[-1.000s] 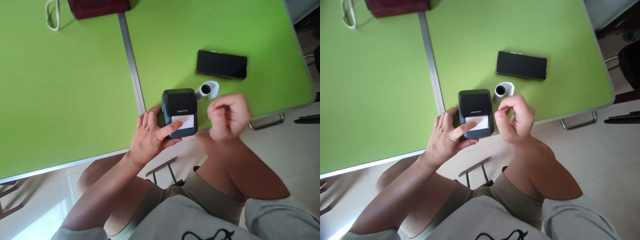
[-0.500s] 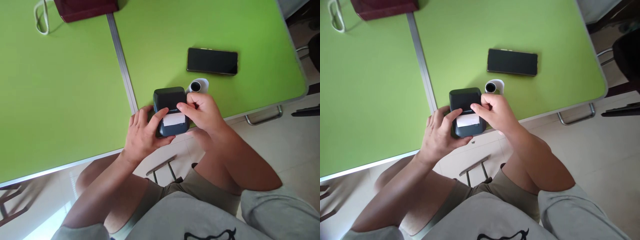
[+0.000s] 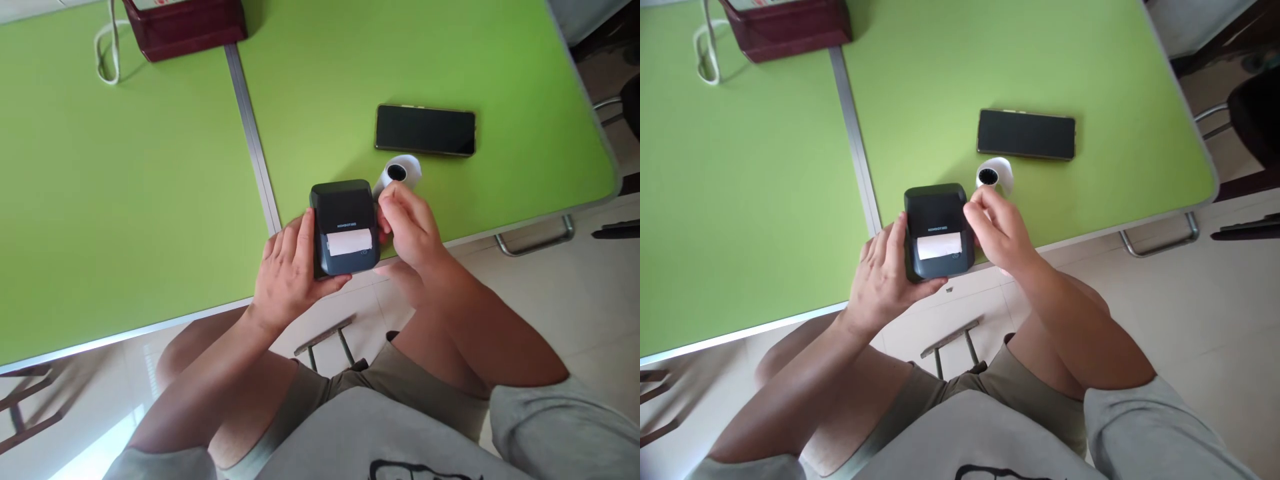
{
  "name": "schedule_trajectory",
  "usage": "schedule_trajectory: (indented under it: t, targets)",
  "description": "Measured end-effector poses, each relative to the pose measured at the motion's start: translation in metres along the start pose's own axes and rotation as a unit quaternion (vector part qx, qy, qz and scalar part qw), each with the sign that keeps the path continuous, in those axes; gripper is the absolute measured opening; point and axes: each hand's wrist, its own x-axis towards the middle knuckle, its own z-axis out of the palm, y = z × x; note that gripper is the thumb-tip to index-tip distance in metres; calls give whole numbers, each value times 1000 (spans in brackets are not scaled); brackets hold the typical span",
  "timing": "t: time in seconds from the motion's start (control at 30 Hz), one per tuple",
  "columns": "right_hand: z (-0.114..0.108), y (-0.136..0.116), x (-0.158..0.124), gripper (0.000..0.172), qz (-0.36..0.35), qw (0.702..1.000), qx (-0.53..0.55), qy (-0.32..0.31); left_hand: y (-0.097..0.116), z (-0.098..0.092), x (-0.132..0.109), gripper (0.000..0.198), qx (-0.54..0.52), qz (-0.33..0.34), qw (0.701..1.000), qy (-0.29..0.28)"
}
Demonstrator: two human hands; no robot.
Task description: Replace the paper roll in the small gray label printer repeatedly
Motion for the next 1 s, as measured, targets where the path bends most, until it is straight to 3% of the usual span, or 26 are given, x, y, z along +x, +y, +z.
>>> schedule_trajectory:
  t: [0.17, 0.3, 0.47, 0.63, 1.0]
  targets:
    - [-1, -3, 2, 35, -21, 995, -96, -31, 0, -6, 2, 83, -10, 19, 1000, -6]
    - [-1, -4, 3, 36, -38, 993, -112, -30, 1, -8, 6, 78, -13, 7, 1000, 5]
    - [2, -3, 2, 36, -40, 992, -115, -14, 2, -6, 7, 81, -10, 4, 1000, 4]
    - [3, -4, 0, 32, -37, 993, -108, 0, -1, 1, 4, 111, -8, -22, 1000, 2]
    - [1, 0, -4, 35, -67, 990, -126, 2, -3, 1, 3, 105, -34, -39, 997, -50]
